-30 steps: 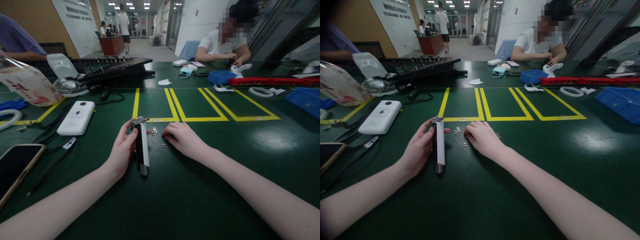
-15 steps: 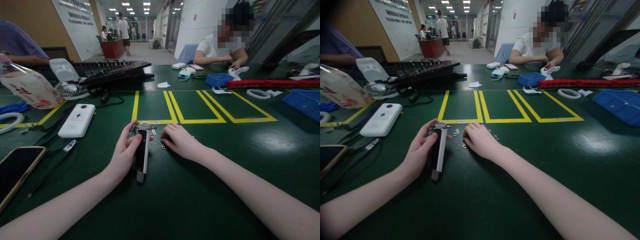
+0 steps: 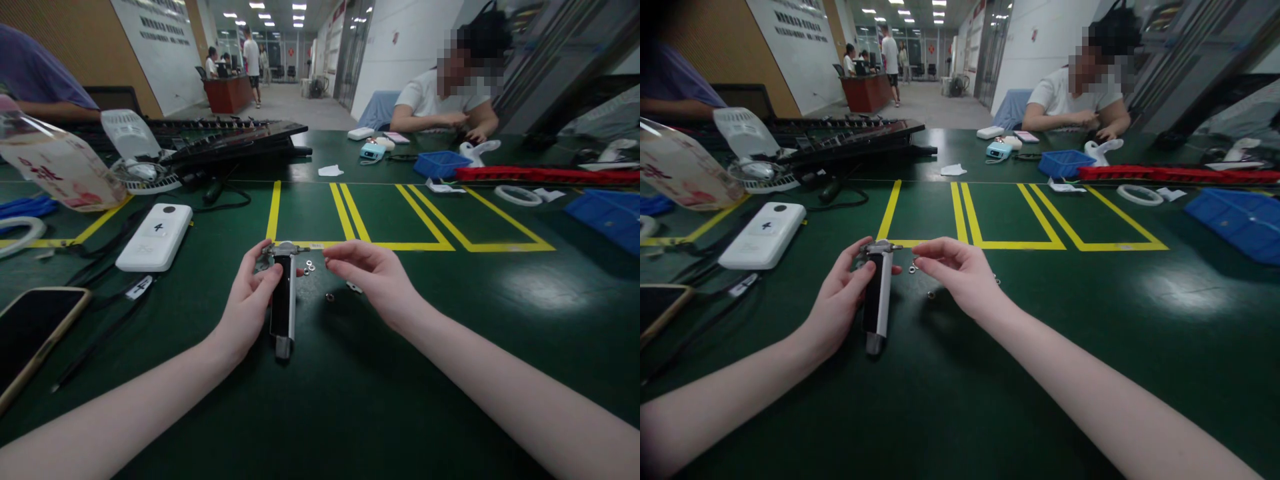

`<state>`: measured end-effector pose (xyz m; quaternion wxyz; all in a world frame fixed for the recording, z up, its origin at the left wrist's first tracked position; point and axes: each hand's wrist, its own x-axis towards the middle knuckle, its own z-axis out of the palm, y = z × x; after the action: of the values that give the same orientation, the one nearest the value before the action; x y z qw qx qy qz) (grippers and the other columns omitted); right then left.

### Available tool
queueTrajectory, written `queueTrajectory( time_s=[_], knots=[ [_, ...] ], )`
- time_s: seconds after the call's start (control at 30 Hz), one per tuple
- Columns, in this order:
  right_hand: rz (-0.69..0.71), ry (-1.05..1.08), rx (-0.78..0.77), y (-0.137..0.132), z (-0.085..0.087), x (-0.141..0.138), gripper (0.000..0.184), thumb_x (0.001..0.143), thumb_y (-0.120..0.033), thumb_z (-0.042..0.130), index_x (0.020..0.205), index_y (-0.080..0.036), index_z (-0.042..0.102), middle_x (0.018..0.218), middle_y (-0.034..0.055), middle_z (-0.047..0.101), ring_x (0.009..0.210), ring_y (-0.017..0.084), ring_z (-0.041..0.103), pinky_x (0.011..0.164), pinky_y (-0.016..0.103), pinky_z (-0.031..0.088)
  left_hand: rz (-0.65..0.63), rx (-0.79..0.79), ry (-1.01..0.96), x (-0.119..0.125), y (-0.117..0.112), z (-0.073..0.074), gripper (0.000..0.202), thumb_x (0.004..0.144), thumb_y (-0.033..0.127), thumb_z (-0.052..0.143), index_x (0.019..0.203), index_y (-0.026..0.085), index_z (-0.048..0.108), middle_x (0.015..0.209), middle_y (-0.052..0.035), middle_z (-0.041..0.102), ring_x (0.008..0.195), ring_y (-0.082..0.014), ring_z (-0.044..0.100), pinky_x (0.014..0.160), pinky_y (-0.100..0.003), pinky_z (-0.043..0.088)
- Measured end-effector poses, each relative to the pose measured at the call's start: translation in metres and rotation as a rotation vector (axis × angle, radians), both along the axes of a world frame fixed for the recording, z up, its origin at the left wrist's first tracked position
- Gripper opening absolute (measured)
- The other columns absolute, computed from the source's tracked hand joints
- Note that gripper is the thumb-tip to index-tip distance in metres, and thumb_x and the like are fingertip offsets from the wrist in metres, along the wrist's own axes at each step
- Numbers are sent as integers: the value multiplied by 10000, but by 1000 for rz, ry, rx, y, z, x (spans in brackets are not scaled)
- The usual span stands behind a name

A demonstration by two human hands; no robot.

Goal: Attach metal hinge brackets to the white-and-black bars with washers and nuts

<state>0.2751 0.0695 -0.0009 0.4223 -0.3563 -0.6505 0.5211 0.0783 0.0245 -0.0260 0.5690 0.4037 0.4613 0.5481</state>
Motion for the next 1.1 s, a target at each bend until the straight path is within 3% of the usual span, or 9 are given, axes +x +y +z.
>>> queueTrajectory(
  time_s=[0.2,0.43,0.8,1.1],
  knots=[
    [-46,79,-62,-12,7,-9,166,774,-269,725,904,-171,694,907,38,667,818,136,631,768,282,539,-111,86,13,1,-4,-2,619,904,367,615,1442,254,329,955,-76,748,882,-249,715,772,-351,565],
    [-70,103,-63,-9,3,-6,143,789,-275,713,882,-170,684,809,18,633,684,99,572,669,236,508,-156,100,33,2,-5,-1,591,929,353,575,1450,258,311,995,-81,741,939,-252,708,795,-355,562],
    [63,140,-236,-7,3,-3,185,780,-298,725,889,-156,677,778,15,617,641,97,556,645,245,487,-206,92,57,2,-6,-1,553,933,364,556,1429,241,343,1009,-99,733,998,-279,689,816,-379,557],
    [110,188,-195,-8,1,-3,121,810,-248,703,871,-151,665,764,4,617,641,91,571,653,238,498,-231,81,43,1,-5,-2,558,924,367,573,1422,243,354,997,-94,734,972,-265,691,811,-357,551]
  ],
)
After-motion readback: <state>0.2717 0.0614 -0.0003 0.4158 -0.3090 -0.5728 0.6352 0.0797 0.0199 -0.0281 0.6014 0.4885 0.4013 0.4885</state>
